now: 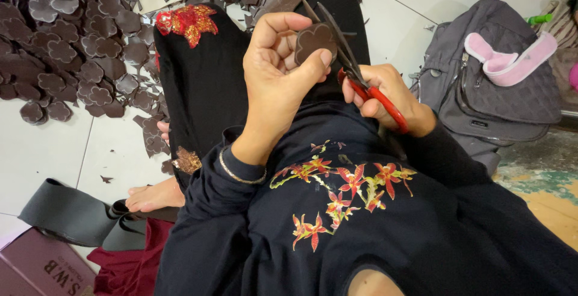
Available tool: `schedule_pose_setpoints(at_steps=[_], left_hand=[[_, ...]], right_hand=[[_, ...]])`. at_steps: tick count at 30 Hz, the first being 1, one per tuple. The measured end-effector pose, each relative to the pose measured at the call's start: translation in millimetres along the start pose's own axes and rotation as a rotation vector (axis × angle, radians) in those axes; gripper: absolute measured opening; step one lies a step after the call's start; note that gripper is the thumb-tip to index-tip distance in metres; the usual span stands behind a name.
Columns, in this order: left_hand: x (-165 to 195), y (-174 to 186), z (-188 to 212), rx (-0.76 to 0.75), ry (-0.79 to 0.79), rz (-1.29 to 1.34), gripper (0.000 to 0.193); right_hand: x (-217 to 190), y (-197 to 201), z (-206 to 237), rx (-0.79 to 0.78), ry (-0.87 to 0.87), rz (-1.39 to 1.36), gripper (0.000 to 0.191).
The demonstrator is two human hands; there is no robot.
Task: The person sits on the floor and uses red-handled scissors to cut flower-shaped pieces from a brown patterned sheet. The cut shapes are placed on the floor to the left, and the process is repeated continuously.
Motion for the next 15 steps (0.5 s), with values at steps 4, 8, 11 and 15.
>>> schedule_pose_setpoints(at_steps=[4,8,11,15], left_hand=[[1,1,-1,-0.003,-0.015,-0.011,0.035],[-2,0,0,0.003,-0.010,-0.028,0.035],[-1,-2,1,0.013,-0.049,-0.044,0.034],[-5,-3,4,0.037,-0.044,-0.027,0.033]], right_hand=[[1,2,0,-0.021,0.006,0.005,0.095],[2,-7,2,-0.112,-0.048,-0.103,0.100],[-2,-13,4,-0.129,-0.042,-0.155,0.103],[-2,-20,1,-0.105,-0.030,-0.218,0.102]])
Point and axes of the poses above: each hand's wrist, its own z-axis away from the middle knuckle, its own y-axis out of the back of the hand, x = y × z, the point moved 9 cm from there along -z, towards the middle knuckle, and after that the axes turned 13 degrees about -y, right-handed, at the moved point
